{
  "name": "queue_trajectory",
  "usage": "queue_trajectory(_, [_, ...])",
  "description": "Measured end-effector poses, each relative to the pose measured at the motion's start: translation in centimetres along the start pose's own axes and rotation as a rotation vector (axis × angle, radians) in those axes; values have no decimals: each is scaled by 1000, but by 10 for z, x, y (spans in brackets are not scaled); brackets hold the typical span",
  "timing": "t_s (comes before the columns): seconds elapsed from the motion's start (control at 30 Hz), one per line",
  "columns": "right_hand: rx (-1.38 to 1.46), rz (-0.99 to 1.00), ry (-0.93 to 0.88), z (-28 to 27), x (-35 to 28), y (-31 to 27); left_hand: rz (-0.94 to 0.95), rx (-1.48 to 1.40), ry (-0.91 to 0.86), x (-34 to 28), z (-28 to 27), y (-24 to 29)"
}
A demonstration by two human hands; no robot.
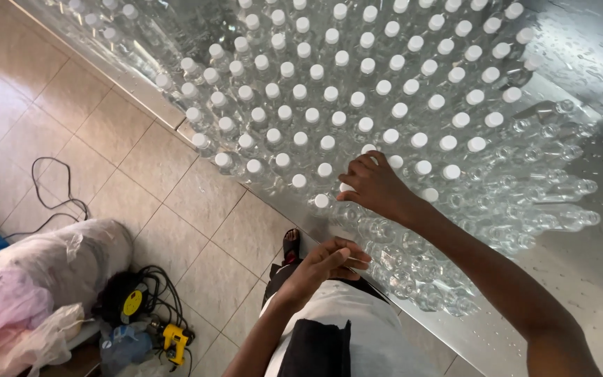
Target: Placing plastic caps onto the tops of water bottles arranged in a grid on a production table.
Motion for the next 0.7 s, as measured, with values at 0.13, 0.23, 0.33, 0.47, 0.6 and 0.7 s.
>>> queue_trajectory(0.13, [51, -19, -130, -12, 3, 4, 60, 1, 100, -11, -3, 14])
queue_trajectory(0.23, [175, -3, -252, -22, 5, 8, 97, -14, 148, -14, -9, 15])
queue_trajectory(0.33, [232, -15, -291, -26, 11, 13, 95, -35, 174, -13, -16, 16])
queue_trajectory(0.47, [245, 13, -375, -30, 21, 20, 84, -43, 182, -12, -23, 24])
queue_trajectory(0.6, [183, 57, -423, -11, 34, 35, 97, -31, 183, -16, -38, 29])
queue_trajectory(0.7, [209, 83, -501, -25, 39, 29, 70, 33, 210, -25, -49, 60])
Point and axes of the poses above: each hand's wrist, its own x-axis towards the middle knuckle, its own z-axis out of the palm, y = z × x, the point moved 1 cm from there along x, towards the middle knuckle, and after that the axes turned 12 degrees about -y, right-handed, at the moved point
